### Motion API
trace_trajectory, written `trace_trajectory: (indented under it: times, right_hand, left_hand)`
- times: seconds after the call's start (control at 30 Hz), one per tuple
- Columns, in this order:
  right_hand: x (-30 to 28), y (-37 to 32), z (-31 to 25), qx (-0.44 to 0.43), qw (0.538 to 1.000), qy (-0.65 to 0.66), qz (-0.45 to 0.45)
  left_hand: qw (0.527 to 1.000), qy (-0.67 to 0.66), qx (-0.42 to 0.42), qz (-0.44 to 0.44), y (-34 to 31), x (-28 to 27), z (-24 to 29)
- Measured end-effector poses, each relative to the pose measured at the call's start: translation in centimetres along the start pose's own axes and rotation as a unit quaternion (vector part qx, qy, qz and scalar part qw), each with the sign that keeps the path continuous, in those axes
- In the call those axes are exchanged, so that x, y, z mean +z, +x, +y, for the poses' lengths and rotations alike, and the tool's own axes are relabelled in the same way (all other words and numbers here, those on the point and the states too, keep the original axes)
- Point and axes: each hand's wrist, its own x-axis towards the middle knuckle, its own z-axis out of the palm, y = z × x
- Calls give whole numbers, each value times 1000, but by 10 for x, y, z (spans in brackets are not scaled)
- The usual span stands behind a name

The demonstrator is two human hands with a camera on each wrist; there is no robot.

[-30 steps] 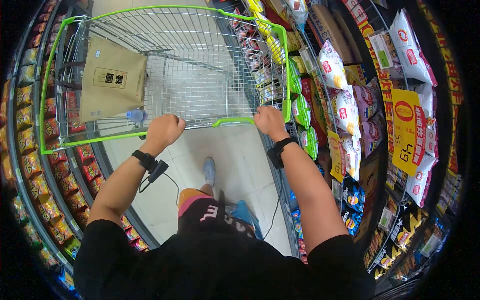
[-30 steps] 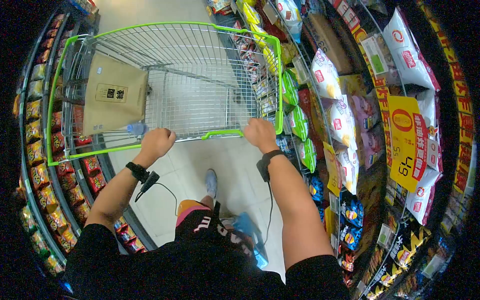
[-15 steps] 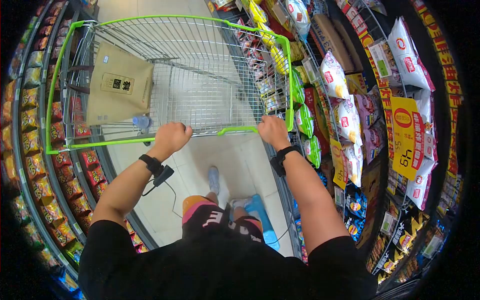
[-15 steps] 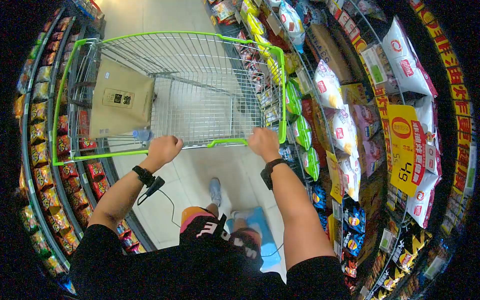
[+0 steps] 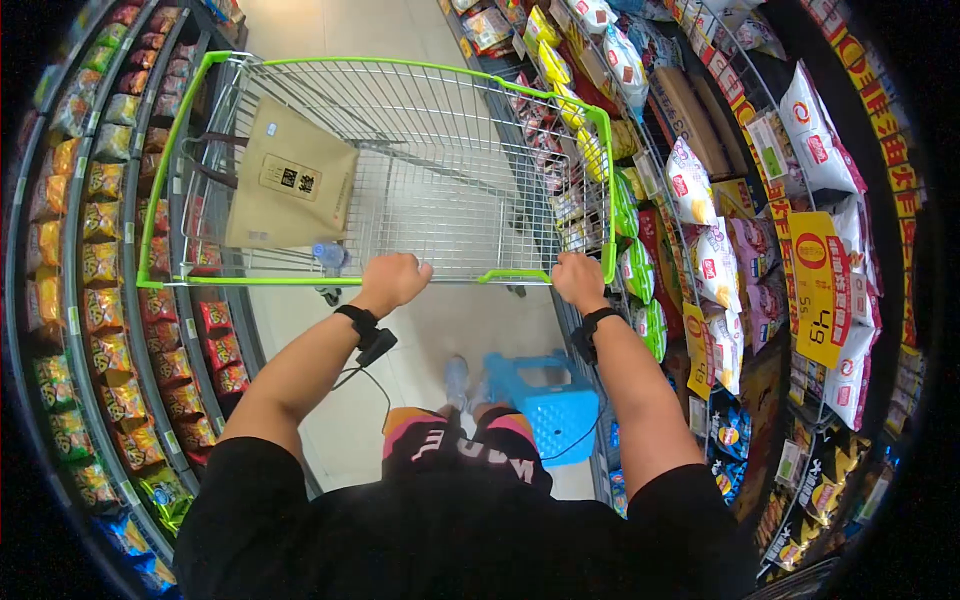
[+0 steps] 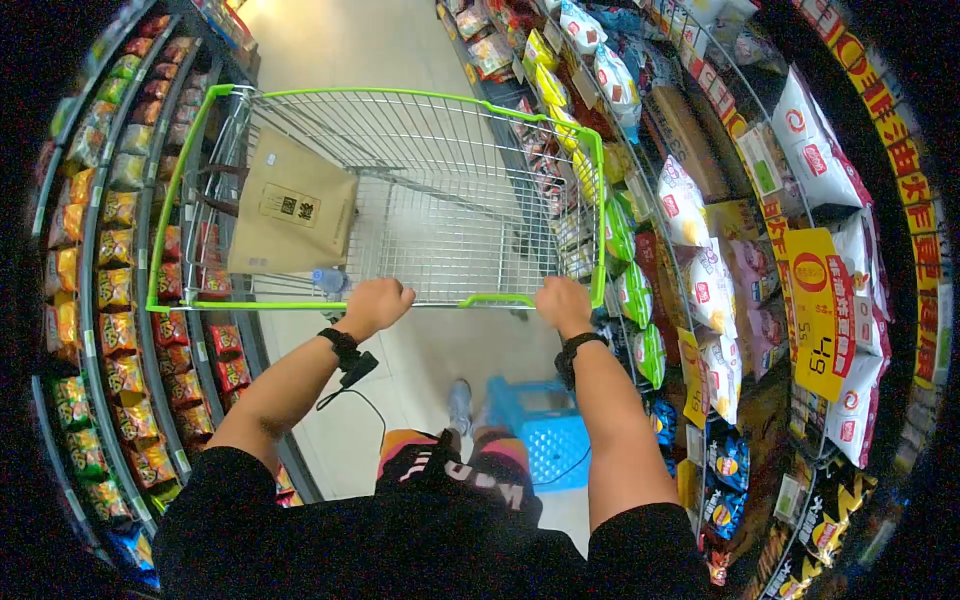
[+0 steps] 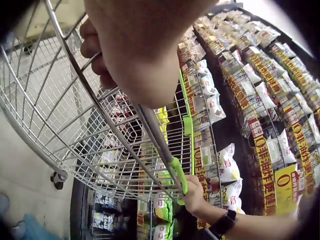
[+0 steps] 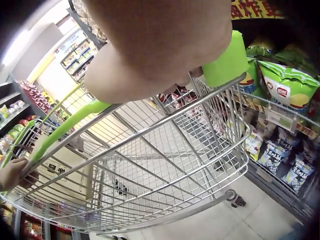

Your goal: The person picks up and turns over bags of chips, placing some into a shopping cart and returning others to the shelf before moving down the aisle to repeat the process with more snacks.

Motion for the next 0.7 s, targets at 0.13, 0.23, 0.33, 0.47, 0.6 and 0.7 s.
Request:
trace_trajectory:
  times: [0.13, 0.23, 0.33, 0.47, 0.6, 0.7]
  right_hand:
    - [-5, 2, -5, -12, 1000, 14, 17]
    - [-5, 10, -4, -22, 999, 6, 27]
    - [-4, 20, 0, -40, 998, 10, 41]
    - [5, 36, 7, -48, 996, 33, 66]
    - [4, 57, 6, -42, 997, 35, 51]
    - [-6, 68, 2, -48, 997, 50, 43]
  left_hand:
    - [1000, 1, -5, -3, 3, -8, 3]
    - [1000, 4, -4, -1, 10, -10, -1]
    - [1000, 1, -4, 0, 21, -10, -4]
    - [1000, 3, -8, -14, 33, -16, -4]
    - [1000, 6, -14, -6, 45, -27, -1]
    - [1000, 11, -22, -2, 56, -28, -5]
